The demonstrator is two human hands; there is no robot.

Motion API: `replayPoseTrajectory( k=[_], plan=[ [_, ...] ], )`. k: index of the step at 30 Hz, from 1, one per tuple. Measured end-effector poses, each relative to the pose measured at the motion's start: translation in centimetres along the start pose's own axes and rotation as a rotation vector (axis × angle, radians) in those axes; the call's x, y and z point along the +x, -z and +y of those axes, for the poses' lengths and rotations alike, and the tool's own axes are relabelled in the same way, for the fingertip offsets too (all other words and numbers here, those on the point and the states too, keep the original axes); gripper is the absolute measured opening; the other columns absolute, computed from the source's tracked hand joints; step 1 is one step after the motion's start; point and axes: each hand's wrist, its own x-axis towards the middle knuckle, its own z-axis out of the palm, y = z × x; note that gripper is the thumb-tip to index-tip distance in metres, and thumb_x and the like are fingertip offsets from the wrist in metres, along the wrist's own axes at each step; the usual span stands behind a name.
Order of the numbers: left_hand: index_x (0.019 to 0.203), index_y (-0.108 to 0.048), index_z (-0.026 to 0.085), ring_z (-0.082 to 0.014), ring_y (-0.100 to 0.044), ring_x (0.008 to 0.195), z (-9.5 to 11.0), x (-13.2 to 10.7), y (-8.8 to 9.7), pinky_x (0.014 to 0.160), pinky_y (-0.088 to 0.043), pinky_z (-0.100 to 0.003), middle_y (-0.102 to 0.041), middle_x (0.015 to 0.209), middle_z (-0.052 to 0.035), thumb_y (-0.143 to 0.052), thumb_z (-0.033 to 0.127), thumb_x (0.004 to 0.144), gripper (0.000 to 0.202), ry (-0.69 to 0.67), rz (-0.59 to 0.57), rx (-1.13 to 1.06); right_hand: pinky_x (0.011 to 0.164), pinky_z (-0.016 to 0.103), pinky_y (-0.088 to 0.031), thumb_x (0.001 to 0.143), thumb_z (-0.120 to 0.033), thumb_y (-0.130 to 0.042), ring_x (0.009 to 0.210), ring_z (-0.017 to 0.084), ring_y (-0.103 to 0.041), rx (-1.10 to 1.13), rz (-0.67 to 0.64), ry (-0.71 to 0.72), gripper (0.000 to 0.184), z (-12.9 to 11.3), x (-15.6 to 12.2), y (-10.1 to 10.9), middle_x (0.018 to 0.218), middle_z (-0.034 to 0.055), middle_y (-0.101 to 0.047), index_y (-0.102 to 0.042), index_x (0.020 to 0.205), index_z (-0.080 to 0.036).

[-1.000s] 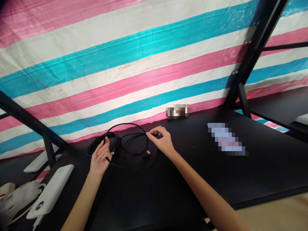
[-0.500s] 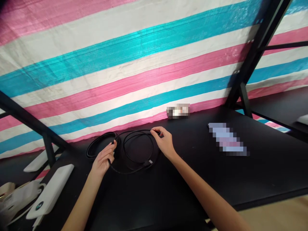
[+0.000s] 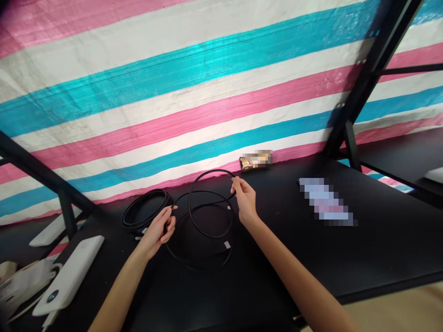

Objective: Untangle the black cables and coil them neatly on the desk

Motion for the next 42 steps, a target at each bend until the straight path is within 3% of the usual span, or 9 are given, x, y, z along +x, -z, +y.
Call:
replayPoseTrajectory(
  k=[5, 8, 14, 18, 23, 29, 34, 39, 42],
  plan=[
    [0.111, -0.053, 0.019, -0.0020, -0.025, 0.026, 0.1, -0.1, 0.0, 0.028, -0.014, -0.013, -0.041, 0.046, 0.0102, -0.052, 0.050, 0.081, 0.043, -0.140, 0.057, 0.164, 0.039, 0.023, -0.027, 0.064, -0.064, -0.063, 0.044, 0.007, -0.037, 0.092, -0.024, -0.101, 0.045, -0.1, 0.3, 0.2, 0.058, -0.0040, -0.042, -0.054, 0.070, -0.020],
    [0.113, -0.055, 0.017, -0.0032, -0.027, 0.026, 0.4, -0.1, -0.2, 0.026, -0.018, -0.014, -0.040, 0.044, 0.0100, -0.052, 0.050, 0.082, 0.045, -0.247, 0.167, 0.238, 0.035, 0.024, -0.021, 0.062, -0.066, -0.063, 0.039, 0.006, -0.031, 0.104, -0.028, -0.128, 0.047, -0.2, 0.6, 0.4, 0.056, -0.0055, -0.039, -0.056, 0.074, -0.021],
    [0.114, -0.056, 0.018, -0.0039, -0.033, 0.027, 1.0, -0.8, -0.8, 0.027, -0.022, -0.013, -0.038, 0.044, 0.0098, -0.048, 0.047, 0.085, 0.042, -0.400, 0.398, 0.275, 0.033, 0.023, -0.021, 0.056, -0.059, -0.072, 0.037, 0.002, -0.024, 0.150, -0.049, -0.268, 0.044, -0.7, 0.6, 0.4, 0.058, -0.0059, -0.043, -0.060, 0.071, -0.019],
    [0.110, -0.056, 0.018, -0.0044, -0.035, 0.029, 1.4, -1.3, -1.0, 0.027, -0.025, -0.013, -0.037, 0.045, 0.0099, -0.048, 0.047, 0.085, 0.039, -0.451, 0.457, 0.247, 0.033, 0.022, -0.018, 0.059, -0.053, -0.074, 0.036, 0.001, -0.025, 0.127, -0.080, -0.279, 0.039, -0.9, 0.5, 0.4, 0.057, -0.0062, -0.042, -0.064, 0.072, -0.017],
    [0.110, -0.053, 0.018, -0.0076, -0.043, 0.030, 1.1, -0.8, -0.7, 0.030, -0.033, -0.015, -0.040, 0.043, 0.0103, -0.050, 0.052, 0.082, 0.044, -0.366, 0.280, 0.181, 0.034, 0.024, -0.013, 0.064, -0.050, -0.072, 0.036, 0.002, -0.026, 0.046, -0.173, -0.167, 0.036, -0.9, 0.1, 0.1, 0.055, -0.0047, -0.045, -0.062, 0.062, -0.016],
    [0.108, -0.047, 0.018, -0.0105, -0.052, 0.036, 0.1, -0.3, -1.0, 0.031, -0.033, -0.015, -0.054, 0.050, 0.0057, -0.046, 0.057, 0.082, 0.047, -0.236, 0.076, 0.263, 0.040, 0.023, -0.023, 0.067, -0.047, -0.069, 0.038, 0.004, -0.030, -0.031, -0.330, -0.075, 0.030, -1.4, -0.8, -0.1, 0.053, -0.0050, -0.045, -0.064, 0.065, -0.018],
    [0.103, -0.046, 0.018, -0.0095, -0.050, 0.033, -0.5, -0.6, -1.7, 0.031, -0.033, -0.016, -0.055, 0.053, 0.0064, -0.059, 0.054, 0.074, 0.048, -0.126, 0.037, 0.420, 0.049, 0.025, -0.036, 0.065, -0.046, -0.070, 0.046, 0.009, -0.042, -0.106, -0.417, -0.045, 0.027, -2.2, -1.3, -0.2, 0.051, -0.0034, -0.050, -0.067, 0.068, -0.019],
    [0.095, -0.049, 0.019, -0.0097, -0.050, 0.035, -0.9, -0.2, -1.3, 0.036, -0.036, -0.017, -0.053, 0.048, 0.0068, -0.059, 0.048, 0.077, 0.036, -0.189, 0.067, 0.505, 0.056, 0.028, -0.042, 0.066, -0.042, -0.069, 0.054, 0.012, -0.051, -0.118, -0.544, -0.048, 0.023, -2.2, -2.4, -0.8, 0.058, -0.0004, -0.058, -0.070, 0.069, -0.019],
    [0.090, -0.051, 0.017, -0.0112, -0.053, 0.040, -0.6, -0.2, -1.4, 0.038, -0.036, -0.018, -0.054, 0.047, 0.0042, -0.050, 0.049, 0.083, 0.033, -0.210, 0.046, 0.390, 0.060, 0.028, -0.045, 0.069, -0.041, -0.068, 0.061, 0.014, -0.055, -0.112, -0.556, -0.030, 0.023, -2.0, -2.7, -1.0, 0.065, 0.0012, -0.060, -0.071, 0.076, -0.019]
  ],
)
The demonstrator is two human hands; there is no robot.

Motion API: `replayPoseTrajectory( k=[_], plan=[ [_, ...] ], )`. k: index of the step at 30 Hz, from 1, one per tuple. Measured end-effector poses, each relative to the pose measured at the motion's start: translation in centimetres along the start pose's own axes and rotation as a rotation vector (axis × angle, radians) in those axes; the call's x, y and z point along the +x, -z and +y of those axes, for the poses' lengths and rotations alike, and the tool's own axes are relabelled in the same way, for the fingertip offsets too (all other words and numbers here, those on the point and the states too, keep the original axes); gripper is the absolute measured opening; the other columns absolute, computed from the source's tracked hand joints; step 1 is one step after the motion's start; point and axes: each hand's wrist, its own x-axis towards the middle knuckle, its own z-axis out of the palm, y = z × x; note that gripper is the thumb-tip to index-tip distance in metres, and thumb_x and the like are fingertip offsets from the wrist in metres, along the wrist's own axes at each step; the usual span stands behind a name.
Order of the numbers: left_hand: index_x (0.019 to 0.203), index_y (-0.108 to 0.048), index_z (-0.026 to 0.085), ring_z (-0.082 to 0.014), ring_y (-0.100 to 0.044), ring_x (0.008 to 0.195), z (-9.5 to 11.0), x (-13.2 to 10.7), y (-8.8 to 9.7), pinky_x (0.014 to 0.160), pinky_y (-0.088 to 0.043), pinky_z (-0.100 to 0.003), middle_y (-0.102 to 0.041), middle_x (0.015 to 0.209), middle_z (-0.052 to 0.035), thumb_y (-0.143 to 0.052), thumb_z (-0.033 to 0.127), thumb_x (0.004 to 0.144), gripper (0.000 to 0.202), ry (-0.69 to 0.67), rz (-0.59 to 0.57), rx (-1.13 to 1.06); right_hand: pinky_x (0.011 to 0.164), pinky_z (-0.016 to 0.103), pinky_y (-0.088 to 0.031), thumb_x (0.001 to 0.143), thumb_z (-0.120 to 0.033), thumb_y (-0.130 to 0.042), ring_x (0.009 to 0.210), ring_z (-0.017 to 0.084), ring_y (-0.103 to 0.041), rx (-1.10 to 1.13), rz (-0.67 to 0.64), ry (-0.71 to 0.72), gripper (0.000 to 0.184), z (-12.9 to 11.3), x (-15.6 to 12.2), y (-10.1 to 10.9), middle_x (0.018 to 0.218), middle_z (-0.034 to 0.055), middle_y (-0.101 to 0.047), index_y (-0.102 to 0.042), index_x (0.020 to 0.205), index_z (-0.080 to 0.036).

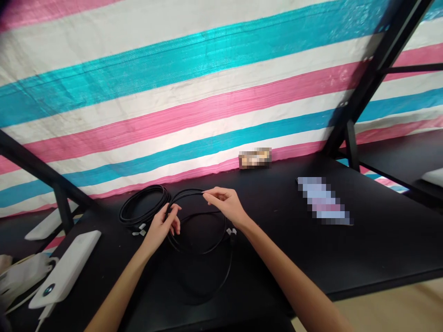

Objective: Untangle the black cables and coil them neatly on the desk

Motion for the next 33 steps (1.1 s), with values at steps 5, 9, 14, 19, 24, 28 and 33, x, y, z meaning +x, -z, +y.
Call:
replayPoseTrajectory(
  k=[5, 9, 14, 19, 24, 28, 33],
  plan=[
    [0.084, -0.053, 0.017, -0.0089, -0.046, 0.033, 0.8, -0.5, -0.2, 0.035, -0.032, -0.017, -0.041, 0.040, 0.0085, -0.053, 0.046, 0.084, 0.029, -0.074, 0.015, -0.408, 0.060, 0.024, -0.045, 0.070, -0.042, -0.068, 0.075, 0.015, -0.058, -0.074, 0.139, 0.028, 0.037, 0.4, 0.5, 0.4, 0.079, 0.0028, -0.062, -0.066, 0.100, -0.020],
    [0.080, -0.055, 0.016, -0.0024, -0.024, 0.025, 0.8, -0.8, 0.0, 0.029, -0.016, -0.013, -0.030, 0.037, 0.0112, -0.057, 0.042, 0.082, 0.026, -0.128, 0.149, -0.584, 0.065, 0.026, -0.048, 0.076, -0.047, -0.059, 0.082, 0.017, -0.061, -0.130, 0.165, -0.076, 0.039, 1.2, 1.0, 1.2, 0.088, 0.0061, -0.064, -0.063, 0.102, -0.019],
    [0.076, -0.055, 0.017, -0.0016, -0.020, 0.027, 0.8, -0.8, 0.6, 0.030, -0.016, -0.012, -0.028, 0.037, 0.0108, -0.057, 0.041, 0.083, 0.026, -0.170, 0.216, -0.696, 0.059, 0.025, -0.050, 0.076, -0.046, -0.060, 0.084, 0.019, -0.063, -0.231, 0.151, -0.217, 0.036, 2.3, 0.9, 1.7, 0.091, 0.0089, -0.066, -0.063, 0.098, -0.017],
    [0.078, -0.057, 0.016, -0.0027, -0.023, 0.026, 0.9, -0.6, 1.2, 0.030, -0.015, -0.015, -0.030, 0.038, 0.0096, -0.053, 0.042, 0.086, 0.027, -0.167, 0.221, -0.812, 0.045, 0.023, -0.050, 0.077, -0.059, -0.053, 0.065, 0.017, -0.065, -0.171, -0.062, -0.452, 0.055, 2.4, 0.1, 1.2, 0.093, 0.0105, -0.065, -0.058, 0.113, -0.018],
    [0.078, -0.055, 0.017, -0.0036, -0.027, 0.027, 1.0, -0.5, 1.2, 0.031, -0.015, -0.018, -0.032, 0.040, 0.0082, -0.046, 0.039, 0.090, 0.027, -0.130, 0.224, -0.918, 0.040, 0.024, -0.051, 0.074, -0.057, -0.060, 0.064, 0.018, -0.067, -0.022, -0.224, -0.496, 0.063, 2.4, -0.6, 0.0, 0.107, 0.0136, -0.059, -0.048, 0.124, -0.020],
    [0.076, -0.056, 0.018, -0.0047, -0.028, 0.029, 1.1, -0.5, 1.2, 0.033, -0.017, -0.020, -0.031, 0.040, 0.0072, -0.044, 0.037, 0.091, 0.027, -0.095, 0.216, -0.992, 0.056, 0.027, -0.056, 0.069, -0.043, -0.071, 0.071, 0.016, -0.067, 0.125, -0.185, -0.514, 0.060, 1.7, -0.7, -0.2, 0.104, 0.0097, -0.060, -0.050, 0.120, -0.020],
    [0.068, -0.053, 0.017, -0.0077, -0.033, 0.036, 1.5, -0.2, 1.5, 0.040, -0.026, -0.022, -0.031, 0.041, 0.0056, -0.048, 0.040, 0.088, 0.031, -0.006, 0.145, -1.063, 0.066, 0.019, -0.050, 0.064, -0.021, -0.078, 0.071, 0.008, -0.063, 0.291, -0.085, -0.567, 0.054, 1.1, -0.2, -0.1, 0.094, 0.0040, -0.065, -0.059, 0.114, -0.019]
  ],
)
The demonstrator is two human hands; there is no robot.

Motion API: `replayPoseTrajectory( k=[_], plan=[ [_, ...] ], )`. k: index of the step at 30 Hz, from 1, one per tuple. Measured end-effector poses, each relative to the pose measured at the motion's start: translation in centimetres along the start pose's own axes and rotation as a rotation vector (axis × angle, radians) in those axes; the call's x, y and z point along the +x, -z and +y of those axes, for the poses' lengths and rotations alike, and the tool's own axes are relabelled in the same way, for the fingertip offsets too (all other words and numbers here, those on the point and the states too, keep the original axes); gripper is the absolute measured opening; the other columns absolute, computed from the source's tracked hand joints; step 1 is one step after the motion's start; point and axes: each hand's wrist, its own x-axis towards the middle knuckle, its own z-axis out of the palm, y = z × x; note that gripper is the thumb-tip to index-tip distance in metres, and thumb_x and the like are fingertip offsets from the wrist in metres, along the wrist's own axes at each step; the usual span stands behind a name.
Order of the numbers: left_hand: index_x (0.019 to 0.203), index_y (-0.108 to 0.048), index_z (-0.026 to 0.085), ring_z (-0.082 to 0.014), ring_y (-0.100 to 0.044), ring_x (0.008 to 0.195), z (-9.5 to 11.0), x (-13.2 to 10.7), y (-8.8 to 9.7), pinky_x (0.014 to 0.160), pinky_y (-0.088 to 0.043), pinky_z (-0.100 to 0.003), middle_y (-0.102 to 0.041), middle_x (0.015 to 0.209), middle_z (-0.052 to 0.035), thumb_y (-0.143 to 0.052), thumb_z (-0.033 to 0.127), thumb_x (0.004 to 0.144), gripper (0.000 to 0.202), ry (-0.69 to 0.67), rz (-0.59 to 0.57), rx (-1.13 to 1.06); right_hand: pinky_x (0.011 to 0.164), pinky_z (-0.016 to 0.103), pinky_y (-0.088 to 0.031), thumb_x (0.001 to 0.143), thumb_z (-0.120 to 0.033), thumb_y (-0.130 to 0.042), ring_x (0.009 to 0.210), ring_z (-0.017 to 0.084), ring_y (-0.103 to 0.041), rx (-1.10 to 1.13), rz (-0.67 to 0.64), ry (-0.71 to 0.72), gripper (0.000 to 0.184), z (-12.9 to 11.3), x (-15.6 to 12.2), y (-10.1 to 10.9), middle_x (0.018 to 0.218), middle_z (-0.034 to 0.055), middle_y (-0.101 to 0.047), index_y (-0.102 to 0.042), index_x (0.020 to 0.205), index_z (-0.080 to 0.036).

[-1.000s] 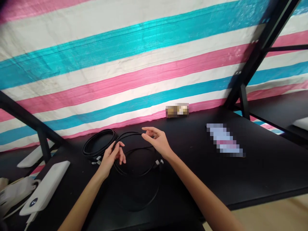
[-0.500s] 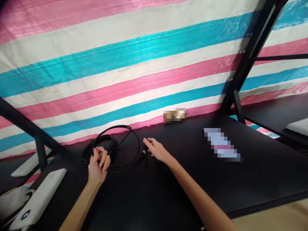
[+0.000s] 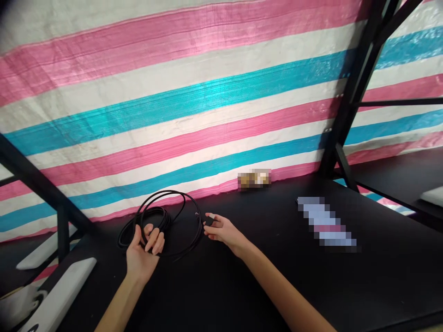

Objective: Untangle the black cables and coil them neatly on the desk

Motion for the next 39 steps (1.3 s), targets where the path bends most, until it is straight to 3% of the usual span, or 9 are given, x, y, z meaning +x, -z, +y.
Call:
replayPoseTrajectory(
  k=[7, 11, 14, 19, 23, 26, 32, 36, 39],
  plan=[
    [0.088, -0.055, 0.016, -0.0110, -0.048, 0.049, -0.7, -0.1, -0.3, 0.056, -0.037, -0.022, -0.036, 0.043, 0.0078, -0.055, 0.043, 0.083, 0.028, 0.009, 0.003, 0.348, 0.060, 0.020, -0.046, 0.060, -0.023, -0.078, 0.069, 0.010, -0.059, 0.152, 0.187, 0.129, 0.031, 0.0, 1.4, 1.2, 0.092, 0.0051, -0.068, -0.072, 0.091, -0.018],
    [0.099, -0.051, 0.019, -0.0138, -0.058, 0.063, -1.5, 0.3, 0.2, 0.071, -0.040, -0.026, -0.045, 0.047, 0.0081, -0.060, 0.040, 0.079, 0.031, -0.108, 0.007, 0.569, 0.075, 0.030, -0.048, 0.058, -0.033, -0.078, 0.082, 0.018, -0.063, 0.016, 0.338, 0.394, 0.036, -0.6, 1.6, 2.0, 0.090, 0.0056, -0.070, -0.071, 0.090, -0.018],
    [0.108, -0.048, 0.020, -0.0146, -0.059, 0.059, -2.0, 0.7, 0.9, 0.067, -0.041, -0.025, -0.039, 0.041, 0.0109, -0.058, 0.044, 0.080, 0.038, -0.148, 0.020, 0.757, 0.086, 0.036, -0.046, 0.061, -0.039, -0.076, 0.089, 0.021, -0.063, -0.069, 0.280, 0.526, 0.039, -1.0, 1.2, 1.6, 0.089, 0.0064, -0.070, -0.069, 0.092, -0.017],
    [0.110, -0.047, 0.020, -0.0076, -0.042, 0.041, -2.5, 0.8, 1.7, 0.045, -0.033, -0.020, -0.054, 0.055, 0.0063, -0.057, 0.048, 0.078, 0.044, -0.235, 0.090, 1.045, 0.064, 0.030, -0.051, 0.075, -0.051, -0.059, 0.066, 0.016, -0.066, -0.152, 0.042, 0.461, 0.044, -0.4, 0.9, 0.6, 0.082, 0.0034, -0.062, -0.058, 0.103, -0.017],
    [0.112, -0.047, 0.021, -0.0114, -0.049, 0.050, -2.3, 0.5, 1.7, 0.053, -0.039, -0.023, -0.051, 0.056, 0.0062, -0.050, 0.046, 0.083, 0.039, -0.354, 0.115, 1.152, 0.042, 0.020, -0.036, 0.082, -0.053, -0.047, 0.051, 0.008, -0.056, -0.295, 0.008, 0.354, 0.045, 1.0, 1.4, 0.3, 0.087, 0.0026, -0.055, -0.049, 0.110, -0.017],
    [0.116, -0.047, 0.021, -0.0144, -0.053, 0.056, -2.1, 0.4, 1.7, 0.059, -0.040, -0.025, -0.048, 0.053, 0.0063, -0.043, 0.045, 0.088, 0.037, -0.370, 0.058, 1.256, 0.041, 0.019, -0.032, 0.083, -0.048, -0.048, 0.051, 0.006, -0.046, -0.367, 0.061, 0.339, 0.045, 1.8, 1.6, 0.3, 0.083, 0.0011, -0.052, -0.045, 0.116, -0.017],
    [0.106, -0.048, 0.020, -0.0150, -0.052, 0.060, -2.2, 0.5, 1.6, 0.067, -0.040, -0.028, -0.051, 0.057, 0.0049, -0.035, 0.043, 0.091, 0.030, -0.368, -0.033, 1.280, 0.047, 0.023, -0.039, 0.073, -0.036, -0.063, 0.055, 0.008, -0.045, -0.488, 0.140, 0.323, 0.052, 1.9, 1.5, 0.5, 0.095, 0.0047, -0.054, -0.045, 0.118, -0.018],
    [0.098, -0.048, 0.020, -0.0165, -0.054, 0.068, -2.2, 0.6, 1.5, 0.076, -0.040, -0.031, -0.053, 0.057, 0.0037, -0.037, 0.045, 0.090, 0.028, -0.364, -0.072, 1.181, 0.050, 0.023, -0.038, 0.079, -0.037, -0.056, 0.054, 0.010, -0.047, -0.520, 0.106, 0.342, 0.037, 2.0, 1.6, 0.6, 0.073, -0.0010, -0.055, -0.048, 0.109, -0.017],
    [0.099, -0.050, 0.018, -0.0194, -0.057, 0.079, -2.1, 0.9, 1.8, 0.080, -0.040, -0.034, -0.061, 0.068, -0.0015, -0.031, 0.053, 0.089, 0.040, -0.364, -0.039, 1.070, 0.057, 0.026, -0.040, 0.087, -0.041, -0.045, 0.059, 0.013, -0.050, -0.611, 0.157, 0.457, 0.026, 1.7, 1.3, 0.5, 0.066, -0.0019, -0.050, -0.053, 0.096, -0.018]
  ],
)
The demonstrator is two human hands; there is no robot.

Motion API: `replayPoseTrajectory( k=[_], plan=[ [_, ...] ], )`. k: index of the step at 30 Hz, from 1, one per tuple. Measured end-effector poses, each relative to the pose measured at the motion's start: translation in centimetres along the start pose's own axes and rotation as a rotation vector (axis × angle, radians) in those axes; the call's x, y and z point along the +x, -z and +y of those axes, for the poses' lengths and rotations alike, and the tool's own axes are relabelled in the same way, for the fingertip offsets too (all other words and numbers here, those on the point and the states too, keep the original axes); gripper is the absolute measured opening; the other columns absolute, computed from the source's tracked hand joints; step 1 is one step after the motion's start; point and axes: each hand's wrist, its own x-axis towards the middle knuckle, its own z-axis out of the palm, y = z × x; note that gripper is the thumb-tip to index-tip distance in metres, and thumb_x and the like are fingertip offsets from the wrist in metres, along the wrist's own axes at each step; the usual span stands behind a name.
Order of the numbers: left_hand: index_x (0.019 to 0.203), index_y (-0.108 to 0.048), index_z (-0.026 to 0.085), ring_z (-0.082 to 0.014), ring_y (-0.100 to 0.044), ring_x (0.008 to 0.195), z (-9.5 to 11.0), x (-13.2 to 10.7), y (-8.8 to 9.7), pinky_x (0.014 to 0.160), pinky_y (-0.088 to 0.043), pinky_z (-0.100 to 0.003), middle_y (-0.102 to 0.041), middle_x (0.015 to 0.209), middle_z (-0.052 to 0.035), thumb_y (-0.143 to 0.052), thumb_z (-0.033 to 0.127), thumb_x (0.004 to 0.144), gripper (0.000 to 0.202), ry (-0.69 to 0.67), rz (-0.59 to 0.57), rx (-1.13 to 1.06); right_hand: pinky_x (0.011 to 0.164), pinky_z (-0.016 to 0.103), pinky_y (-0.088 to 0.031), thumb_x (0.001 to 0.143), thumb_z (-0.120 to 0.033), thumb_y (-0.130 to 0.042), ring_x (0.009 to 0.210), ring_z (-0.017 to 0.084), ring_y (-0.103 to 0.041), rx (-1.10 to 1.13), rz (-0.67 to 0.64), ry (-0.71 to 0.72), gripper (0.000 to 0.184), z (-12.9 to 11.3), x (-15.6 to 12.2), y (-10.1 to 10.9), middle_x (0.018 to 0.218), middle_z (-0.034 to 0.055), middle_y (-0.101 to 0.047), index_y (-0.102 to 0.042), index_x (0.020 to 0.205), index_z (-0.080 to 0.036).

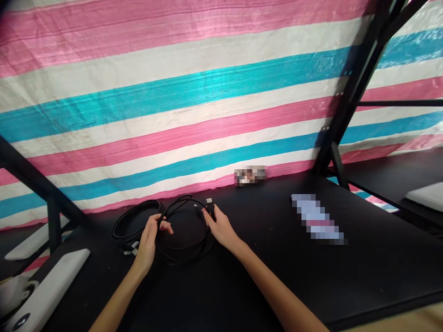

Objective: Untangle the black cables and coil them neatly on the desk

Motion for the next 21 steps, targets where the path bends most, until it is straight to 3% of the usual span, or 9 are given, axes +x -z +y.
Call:
replayPoseTrajectory(
  k=[3, 6, 10, 13, 17, 19, 21],
  plan=[
    [0.102, -0.055, 0.017, -0.0212, -0.059, 0.087, -0.7, 0.4, 0.1, 0.077, -0.044, -0.033, -0.065, 0.088, -0.0074, -0.026, 0.061, 0.086, 0.055, 0.103, 0.045, -0.071, 0.071, 0.030, -0.042, 0.090, -0.038, -0.041, 0.072, 0.017, -0.054, -0.097, 0.032, 0.146, 0.024, -0.8, -0.2, 0.3, 0.072, 0.0013, -0.054, -0.056, 0.091, -0.019],
    [0.104, -0.059, 0.016, -0.0212, -0.059, 0.095, -1.4, 0.6, 0.3, 0.080, -0.045, -0.032, -0.063, 0.101, -0.0098, -0.031, 0.062, 0.083, 0.058, 0.177, 0.060, -0.083, 0.080, 0.032, -0.042, 0.090, -0.034, -0.041, 0.081, 0.018, -0.056, -0.051, 0.066, 0.221, 0.021, -1.4, -0.3, 0.4, 0.081, 0.0039, -0.058, -0.056, 0.086, -0.020],
    [0.117, -0.053, 0.017, -0.0219, -0.051, 0.113, -1.7, 0.5, 0.3, 0.092, -0.039, -0.032, -0.054, 0.122, -0.0126, -0.050, 0.056, 0.078, 0.056, 0.224, 0.024, -0.047, 0.066, 0.029, -0.047, 0.090, -0.037, -0.040, 0.063, 0.015, -0.056, 0.148, 0.047, 0.213, 0.020, -1.5, -0.2, 0.4, 0.071, 0.0008, -0.056, -0.052, 0.086, -0.021],
    [0.124, -0.047, 0.017, -0.0231, -0.052, 0.111, -1.8, 0.3, 0.1, 0.087, -0.042, -0.032, -0.048, 0.129, -0.0164, -0.061, 0.051, 0.072, 0.064, 0.265, 0.023, -0.024, 0.060, 0.028, -0.047, 0.089, -0.035, -0.042, 0.054, 0.013, -0.053, 0.179, 0.073, 0.237, 0.018, -1.3, -0.3, 0.5, 0.063, -0.0015, -0.053, -0.053, 0.086, -0.021],
    [0.128, -0.043, 0.015, -0.0173, -0.058, 0.078, -2.3, 0.1, -0.3, 0.068, -0.045, -0.031, -0.052, 0.121, -0.0175, -0.065, 0.047, 0.069, 0.071, 0.266, 0.056, 0.081, 0.056, 0.029, -0.049, 0.087, -0.033, -0.045, 0.047, 0.011, -0.049, 0.242, 0.158, 0.272, 0.014, -1.1, -0.7, 0.4, 0.058, -0.0040, -0.050, -0.054, 0.088, -0.022],
    [0.123, -0.049, 0.014, -0.0138, -0.051, 0.062, -2.2, 0.2, -0.3, 0.062, -0.042, -0.030, -0.059, 0.102, -0.0112, -0.062, 0.046, 0.071, 0.063, 0.219, 0.043, 0.163, 0.053, 0.028, -0.049, 0.087, -0.033, -0.047, 0.044, 0.010, -0.047, 0.298, 0.212, 0.269, 0.013, -1.2, -0.7, 0.4, 0.057, -0.0050, -0.048, -0.053, 0.089, -0.022],
    [0.112, -0.057, 0.014, -0.0131, -0.046, 0.056, -1.6, 0.1, -0.2, 0.057, -0.037, -0.027, -0.057, 0.073, -0.0022, -0.056, 0.046, 0.076, 0.048, 0.177, -0.049, 0.203, 0.046, 0.026, -0.047, 0.086, -0.036, -0.048, 0.041, 0.008, -0.045, 0.360, 0.271, 0.247, 0.015, -1.4, -0.7, 0.5, 0.058, -0.0054, -0.046, -0.051, 0.090, -0.022]
  ],
)
